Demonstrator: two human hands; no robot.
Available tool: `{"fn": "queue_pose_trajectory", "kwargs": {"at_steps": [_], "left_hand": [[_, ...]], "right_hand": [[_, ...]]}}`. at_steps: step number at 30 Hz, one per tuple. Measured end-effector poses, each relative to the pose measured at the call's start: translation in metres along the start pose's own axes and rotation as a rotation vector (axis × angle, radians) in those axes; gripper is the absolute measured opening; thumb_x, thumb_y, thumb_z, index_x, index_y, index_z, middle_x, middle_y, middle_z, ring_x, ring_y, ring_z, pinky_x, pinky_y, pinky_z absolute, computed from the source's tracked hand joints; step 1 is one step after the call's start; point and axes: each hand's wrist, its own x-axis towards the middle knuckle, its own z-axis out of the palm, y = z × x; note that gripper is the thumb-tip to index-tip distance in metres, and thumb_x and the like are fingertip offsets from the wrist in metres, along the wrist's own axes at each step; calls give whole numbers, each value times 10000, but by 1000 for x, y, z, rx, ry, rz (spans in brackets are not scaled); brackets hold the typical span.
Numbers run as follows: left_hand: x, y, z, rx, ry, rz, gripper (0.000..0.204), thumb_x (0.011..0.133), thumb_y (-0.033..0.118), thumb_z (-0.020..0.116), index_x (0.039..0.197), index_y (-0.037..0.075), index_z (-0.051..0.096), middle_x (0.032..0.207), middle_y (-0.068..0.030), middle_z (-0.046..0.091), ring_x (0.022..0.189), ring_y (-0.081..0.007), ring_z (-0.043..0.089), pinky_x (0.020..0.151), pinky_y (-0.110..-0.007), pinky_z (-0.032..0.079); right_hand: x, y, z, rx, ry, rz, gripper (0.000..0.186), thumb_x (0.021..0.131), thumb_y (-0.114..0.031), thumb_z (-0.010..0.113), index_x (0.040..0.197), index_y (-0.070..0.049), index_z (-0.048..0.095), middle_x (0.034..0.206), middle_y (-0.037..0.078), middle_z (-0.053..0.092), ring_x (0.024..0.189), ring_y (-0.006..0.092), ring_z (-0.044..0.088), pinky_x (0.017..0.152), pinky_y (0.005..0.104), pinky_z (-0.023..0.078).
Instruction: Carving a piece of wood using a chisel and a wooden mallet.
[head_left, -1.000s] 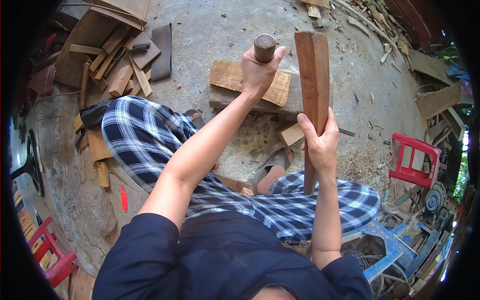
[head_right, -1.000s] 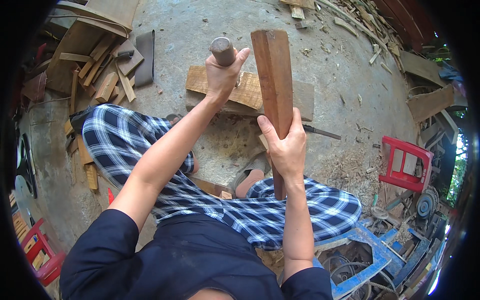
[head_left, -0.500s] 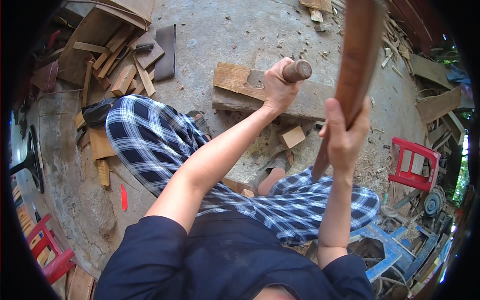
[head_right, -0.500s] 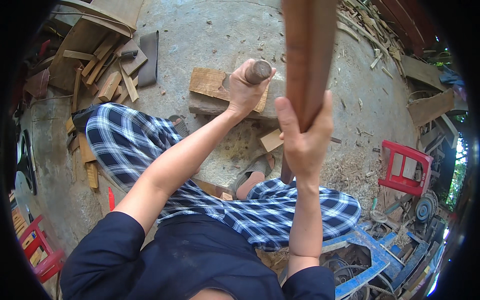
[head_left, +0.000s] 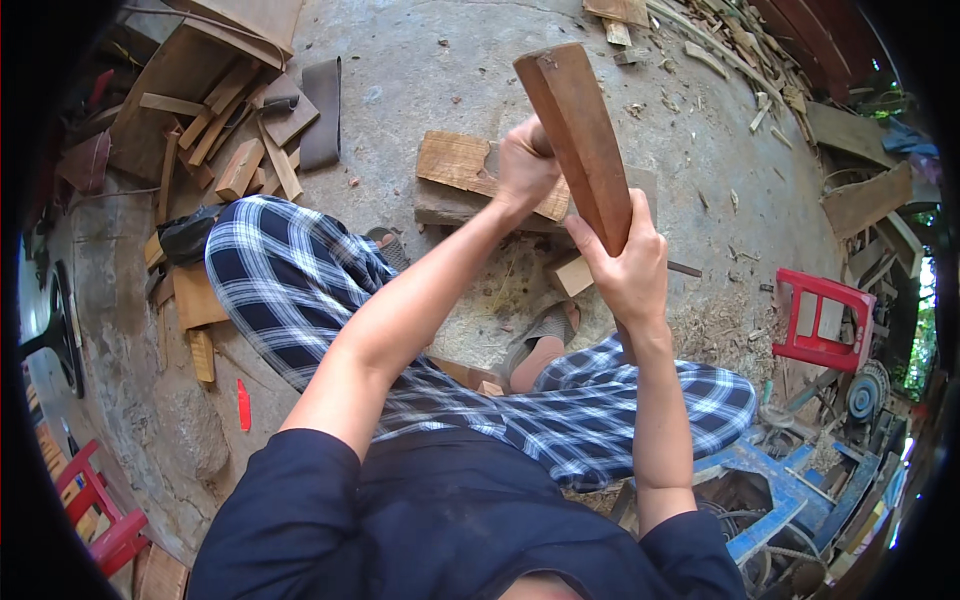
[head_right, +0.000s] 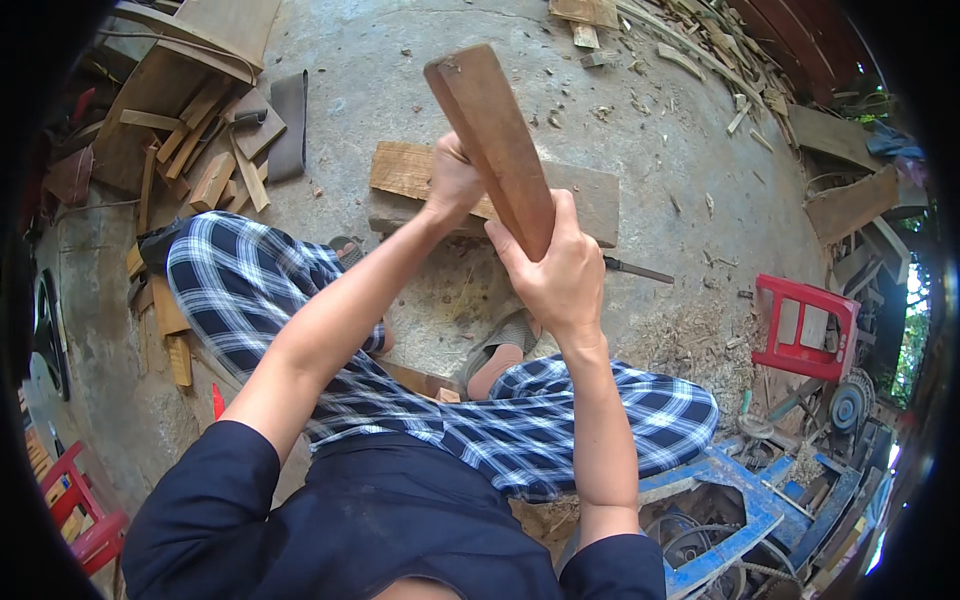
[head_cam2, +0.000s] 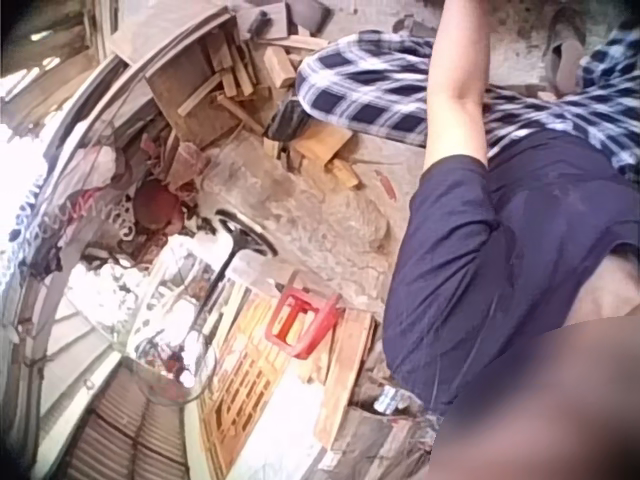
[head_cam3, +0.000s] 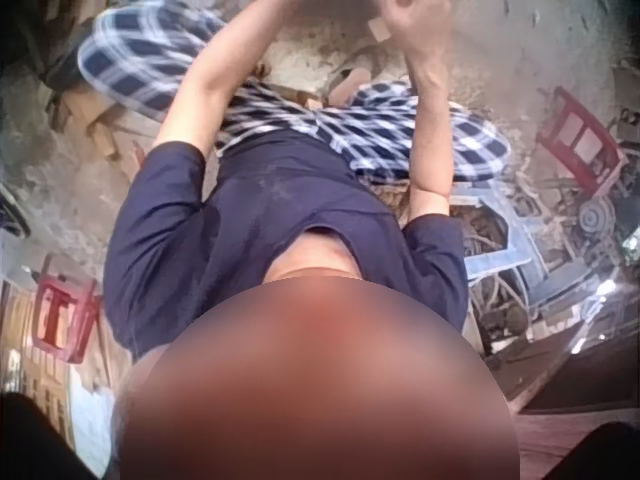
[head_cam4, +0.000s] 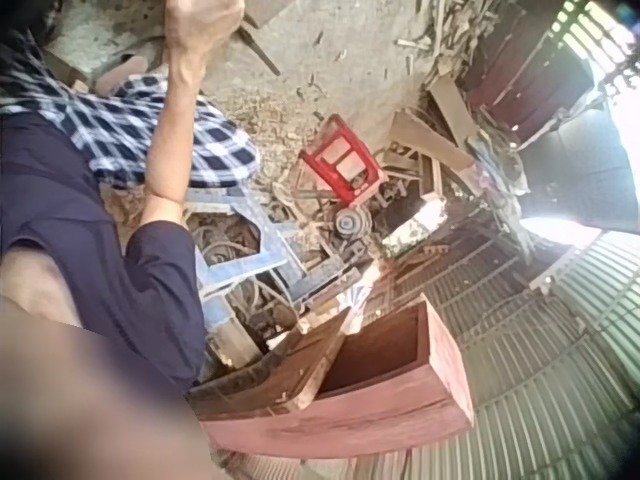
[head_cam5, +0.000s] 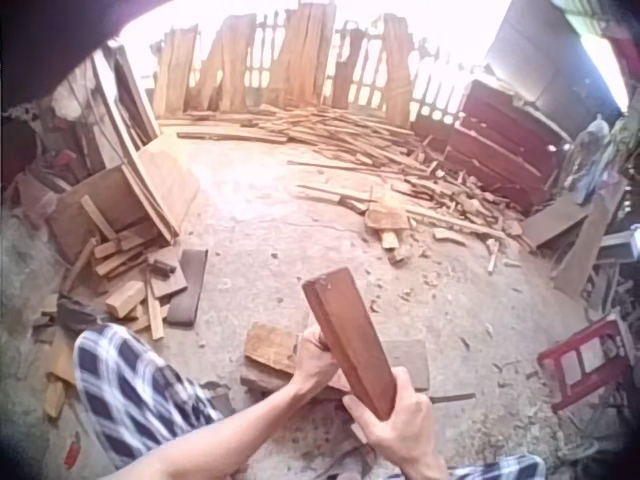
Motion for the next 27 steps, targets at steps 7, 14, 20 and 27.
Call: {"fn": "queue_pose_trajectory", "kwargs": {"at_steps": [7, 14, 20, 27], "left_hand": [[34, 25, -33, 125, 112, -33, 260, 885, 143, 807, 694, 104, 634, 668, 77, 596, 582, -20, 495, 524, -259, 385], [21, 18, -18, 33, 203, -48, 344, 883, 158, 819, 652, 140, 565, 649, 104, 513, 585, -21, 422, 541, -254, 339], [21, 16, -15, 37, 210, -44, 350, 891, 154, 810, 654, 139, 553, 653, 108, 508, 586, -16, 415, 540, -253, 337], [22, 13, -11, 18, 196, -58, 346, 896, 148, 806, 655, 135, 559, 650, 103, 516, 587, -11, 427, 538, -242, 350]], "right_hand": [[-12, 6, -4, 290, 6, 162, 454, 903, -359, 780, 1106, 6, 602, 911, 157, 733, 835, 243, 718, 773, 351, 543], [-19, 14, -4, 310, 22, 199, 466, 907, -369, 779, 1106, 14, 606, 926, 154, 728, 855, 222, 703, 783, 348, 541], [-20, 14, -2, 292, 6, 233, 472, 904, -372, 782, 1108, 14, 605, 919, 149, 728, 848, 222, 709, 779, 351, 546], [-14, 10, -4, 322, -20, 287, 474, 899, -372, 787, 1103, 16, 607, 900, 139, 725, 821, 198, 705, 757, 339, 549]]}}
